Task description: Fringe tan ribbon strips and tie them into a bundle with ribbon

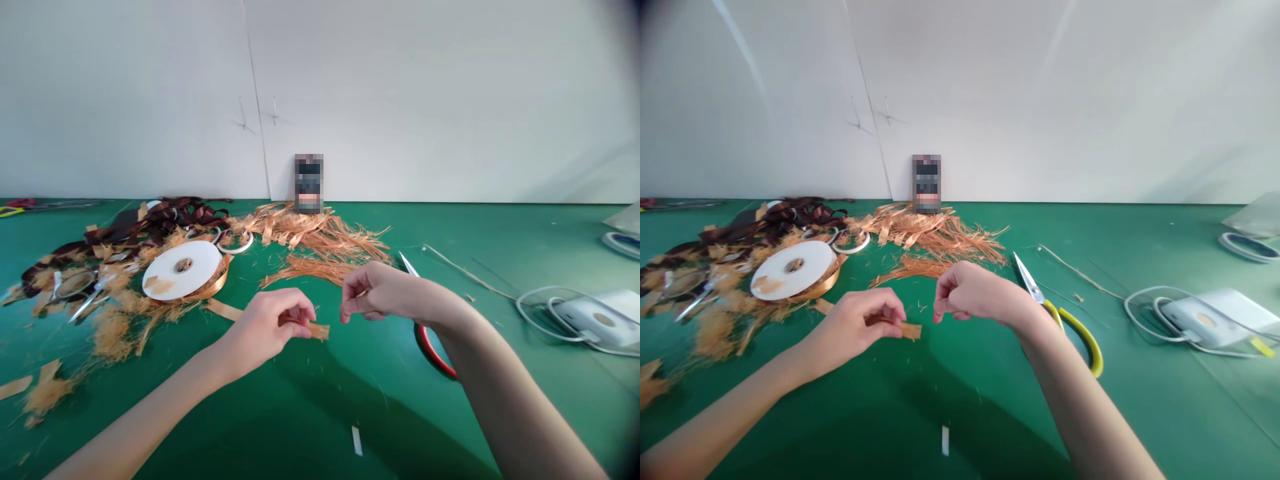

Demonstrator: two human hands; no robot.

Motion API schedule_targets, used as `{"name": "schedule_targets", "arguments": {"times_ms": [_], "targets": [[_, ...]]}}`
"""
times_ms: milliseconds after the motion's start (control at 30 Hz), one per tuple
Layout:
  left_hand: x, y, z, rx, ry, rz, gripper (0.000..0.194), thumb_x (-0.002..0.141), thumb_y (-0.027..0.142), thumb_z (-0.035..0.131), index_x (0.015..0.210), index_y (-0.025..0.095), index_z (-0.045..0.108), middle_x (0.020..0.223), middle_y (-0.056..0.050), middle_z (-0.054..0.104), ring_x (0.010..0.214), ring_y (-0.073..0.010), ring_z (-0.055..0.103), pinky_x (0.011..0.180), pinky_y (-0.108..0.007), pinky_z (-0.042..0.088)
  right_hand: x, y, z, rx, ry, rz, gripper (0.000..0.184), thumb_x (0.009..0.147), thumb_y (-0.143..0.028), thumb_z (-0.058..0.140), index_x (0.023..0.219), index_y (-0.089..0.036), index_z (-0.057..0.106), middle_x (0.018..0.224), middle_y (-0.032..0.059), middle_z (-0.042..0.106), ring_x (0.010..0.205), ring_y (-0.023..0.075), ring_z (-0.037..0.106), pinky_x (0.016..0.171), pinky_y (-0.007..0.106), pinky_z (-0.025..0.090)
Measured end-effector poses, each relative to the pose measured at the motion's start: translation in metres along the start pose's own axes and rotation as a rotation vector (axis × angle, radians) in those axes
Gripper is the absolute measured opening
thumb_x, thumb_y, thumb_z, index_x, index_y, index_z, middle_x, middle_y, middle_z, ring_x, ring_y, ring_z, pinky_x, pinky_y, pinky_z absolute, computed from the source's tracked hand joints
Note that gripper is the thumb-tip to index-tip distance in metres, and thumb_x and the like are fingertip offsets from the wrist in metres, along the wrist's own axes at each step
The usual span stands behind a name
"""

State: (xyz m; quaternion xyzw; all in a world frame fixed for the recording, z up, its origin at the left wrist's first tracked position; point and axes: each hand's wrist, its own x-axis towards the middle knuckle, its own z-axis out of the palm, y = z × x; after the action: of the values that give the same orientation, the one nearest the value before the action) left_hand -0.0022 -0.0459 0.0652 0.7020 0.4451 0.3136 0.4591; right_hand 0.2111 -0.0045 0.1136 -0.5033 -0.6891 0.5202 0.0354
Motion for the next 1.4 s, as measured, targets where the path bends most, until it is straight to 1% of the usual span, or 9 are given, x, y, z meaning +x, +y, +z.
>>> {"name": "schedule_targets", "arguments": {"times_ms": [67,133,200,300,367,533,833,1067,1400], "targets": [[-0.003,-0.003,-0.004,-0.07,0.099,-0.086,0.014,0.072,0.019,0.07,0.085,0.023,0.066,0.086,-0.003,0.07,0.073,-0.0163,0.066,0.068,-0.027,0.052,0.0,0.003,0.005,-0.059,0.1,0.018,0.012,0.065,-0.024,0.064,0.074,-0.019,0.06,0.069,0.0008,0.063,0.058,0.0133,0.053,0.053,0.026,0.04],[-0.004,-0.006,-0.005,-0.118,0.178,-0.159,0.023,0.072,0.025,0.072,0.094,0.022,0.067,0.097,-0.005,0.072,0.082,-0.0189,0.068,0.077,-0.03,0.053,0.0,0.008,0.013,-0.111,0.171,0.048,0.041,0.053,-0.026,0.076,0.089,-0.019,0.058,0.093,0.0067,0.066,0.079,0.0213,0.06,0.063,0.031,0.046],[-0.004,-0.012,-0.003,-0.141,0.21,-0.221,0.027,0.072,0.028,0.072,0.097,0.02,0.067,0.093,-0.007,0.072,0.086,-0.0204,0.068,0.081,-0.032,0.052,0.0,0.014,0.021,-0.163,0.247,0.08,0.066,0.042,-0.024,0.083,0.102,-0.018,0.056,0.114,0.0139,0.06,0.104,0.0322,0.056,0.078,0.04,0.047],[-0.001,-0.02,0.006,-0.215,0.216,-0.269,0.031,0.071,0.03,0.073,0.098,0.017,0.066,0.084,-0.006,0.07,0.079,-0.0194,0.068,0.076,-0.031,0.052,0.003,0.027,0.037,-0.074,0.381,0.011,0.067,0.051,-0.03,0.082,0.111,-0.018,0.054,0.127,0.016,0.054,0.126,0.0345,0.044,0.098,0.049,0.039],[0.002,-0.024,0.014,-0.306,0.224,-0.283,0.034,0.07,0.03,0.074,0.099,0.016,0.065,0.084,-0.004,0.068,0.074,-0.017,0.066,0.071,-0.029,0.052,0.009,0.036,0.048,0.181,0.429,-0.091,0.056,0.063,-0.036,0.077,0.11,-0.019,0.051,0.12,0.0132,0.06,0.117,0.027,0.055,0.1,0.046,0.04],[0.014,-0.027,0.04,-0.525,0.254,-0.334,0.03,0.069,0.032,0.075,0.092,0.015,0.066,0.088,-0.005,0.068,0.076,-0.0151,0.064,0.074,-0.029,0.051,0.027,0.054,0.07,0.645,0.37,-0.249,0.045,0.066,-0.036,0.077,0.099,-0.02,0.051,0.084,0.0022,0.07,0.08,0.0189,0.069,0.083,0.038,0.052],[0.023,-0.039,0.055,-0.674,0.314,-0.322,0.023,0.072,0.035,0.073,0.08,0.015,0.065,0.076,-0.001,0.064,0.069,-0.0126,0.062,0.069,-0.025,0.05,0.033,0.075,0.065,0.695,0.574,-0.247,0.04,0.058,-0.034,0.083,0.084,-0.019,0.057,0.067,-0.0015,0.068,0.064,0.0153,0.065,0.071,0.031,0.05],[0.023,-0.045,0.056,-0.652,0.387,-0.261,0.022,0.074,0.035,0.072,0.084,0.016,0.064,0.079,-0.002,0.071,0.075,-0.0157,0.068,0.077,-0.028,0.052,0.04,0.073,0.072,0.821,0.553,-0.272,0.05,0.061,-0.036,0.081,0.099,-0.021,0.053,0.081,0.0015,0.072,0.077,0.0181,0.069,0.079,0.034,0.053],[0.022,-0.043,0.059,-0.595,0.338,-0.256,0.02,0.078,0.034,0.068,0.084,0.015,0.063,0.08,-0.003,0.072,0.075,-0.0168,0.07,0.076,-0.028,0.054,0.044,0.076,0.075,0.932,0.58,-0.263,0.037,0.062,-0.029,0.082,0.088,-0.021,0.056,0.076,-0.0013,0.071,0.072,0.016,0.068,0.076,0.03,0.052]]}}
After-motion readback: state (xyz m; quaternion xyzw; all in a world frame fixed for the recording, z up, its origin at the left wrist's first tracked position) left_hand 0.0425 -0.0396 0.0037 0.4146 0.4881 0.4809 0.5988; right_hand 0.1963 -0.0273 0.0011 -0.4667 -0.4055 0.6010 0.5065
